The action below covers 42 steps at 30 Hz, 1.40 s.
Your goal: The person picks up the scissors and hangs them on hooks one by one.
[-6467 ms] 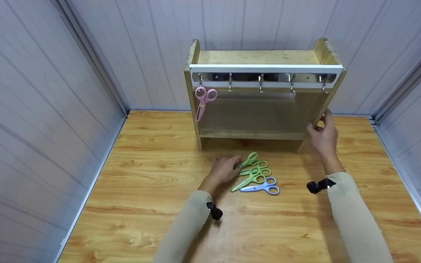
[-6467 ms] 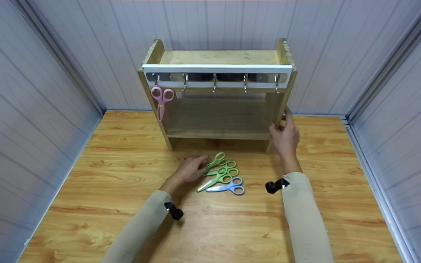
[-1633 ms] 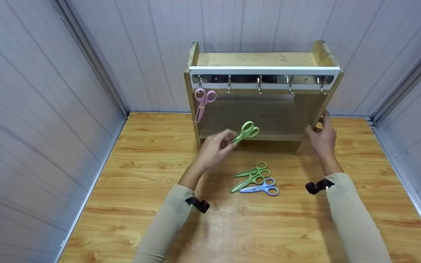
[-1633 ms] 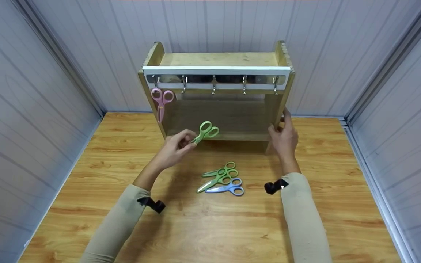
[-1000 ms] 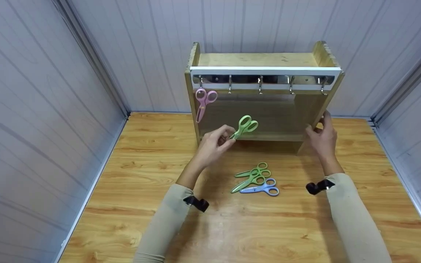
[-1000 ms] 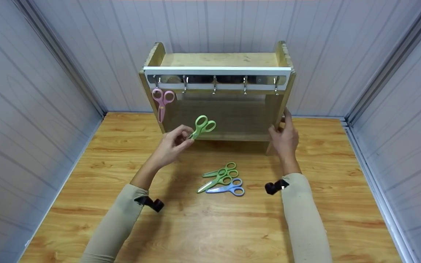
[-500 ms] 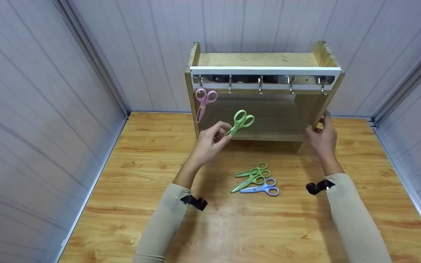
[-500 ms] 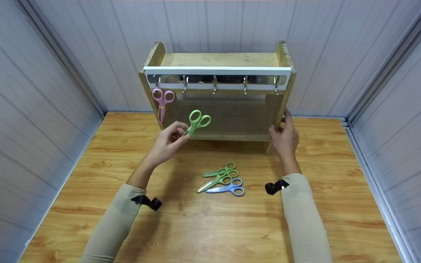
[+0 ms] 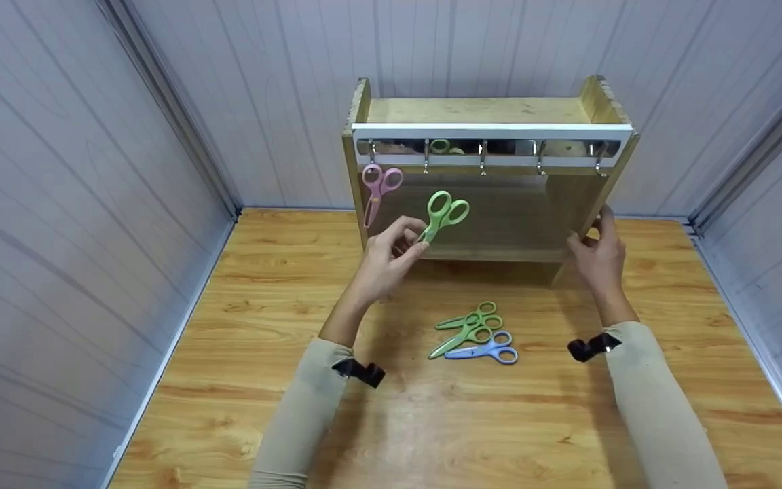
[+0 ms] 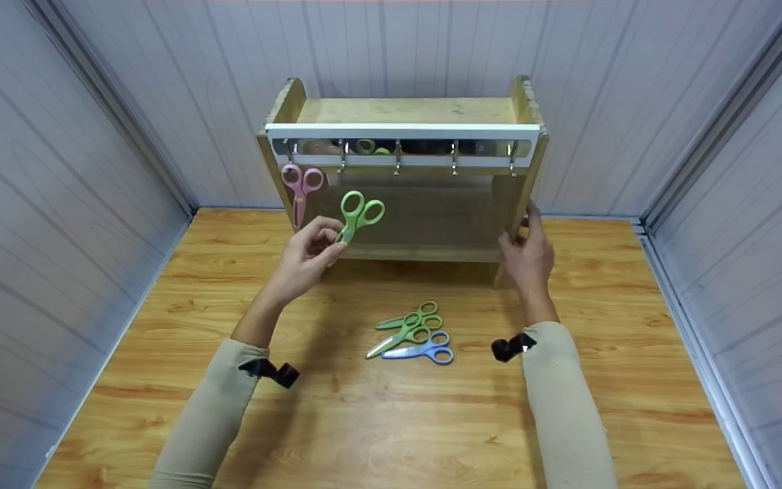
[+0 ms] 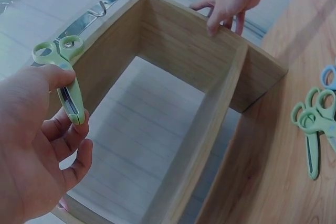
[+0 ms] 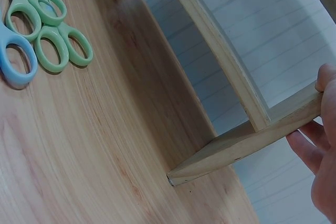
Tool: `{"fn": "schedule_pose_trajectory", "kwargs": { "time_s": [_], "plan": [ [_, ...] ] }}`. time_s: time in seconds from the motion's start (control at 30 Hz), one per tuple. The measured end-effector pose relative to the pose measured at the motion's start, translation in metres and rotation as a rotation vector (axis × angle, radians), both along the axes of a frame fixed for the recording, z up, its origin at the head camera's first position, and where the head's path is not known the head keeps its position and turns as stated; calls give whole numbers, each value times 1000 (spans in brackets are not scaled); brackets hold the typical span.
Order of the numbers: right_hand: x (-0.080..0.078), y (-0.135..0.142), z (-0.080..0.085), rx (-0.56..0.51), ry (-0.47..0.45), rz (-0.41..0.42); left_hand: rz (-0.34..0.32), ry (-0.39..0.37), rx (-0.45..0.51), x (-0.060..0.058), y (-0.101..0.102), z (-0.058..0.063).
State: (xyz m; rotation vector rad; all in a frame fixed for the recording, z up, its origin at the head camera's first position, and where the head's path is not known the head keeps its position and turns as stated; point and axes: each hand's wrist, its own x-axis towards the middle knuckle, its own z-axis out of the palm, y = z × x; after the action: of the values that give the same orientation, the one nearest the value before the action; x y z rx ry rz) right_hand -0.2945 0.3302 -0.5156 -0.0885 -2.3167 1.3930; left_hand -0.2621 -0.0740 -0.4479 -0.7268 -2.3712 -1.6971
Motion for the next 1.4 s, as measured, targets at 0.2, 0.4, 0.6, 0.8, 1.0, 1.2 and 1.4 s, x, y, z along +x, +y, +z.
{"fn": "schedule_pose_trajectory", "kwargs": {
  "time_s": [0.2,0.4,0.6,0.8,1.0,1.2,1.4],
  "plan": [
    [0,0,0,9,-15,-4,2,-11,32,0,-2,5],
    [-1,1,1,13,-19,-3,15,-10,82,-4,-3,8],
    [-1,2,2,24,-20,-4,13,-23,131,-8,-1,10],
    [-2,1,1,15,-2,-15,11,-25,145,-11,1,10],
    [-1,1,1,20,-1,-13,18,-15,154,-16,2,9],
    [-1,2,0,21,-2,-11,19,-21,198,-19,4,6],
    [-1,2,0,28,-5,-13,21,-35,240,-21,6,4]
  ]
}}
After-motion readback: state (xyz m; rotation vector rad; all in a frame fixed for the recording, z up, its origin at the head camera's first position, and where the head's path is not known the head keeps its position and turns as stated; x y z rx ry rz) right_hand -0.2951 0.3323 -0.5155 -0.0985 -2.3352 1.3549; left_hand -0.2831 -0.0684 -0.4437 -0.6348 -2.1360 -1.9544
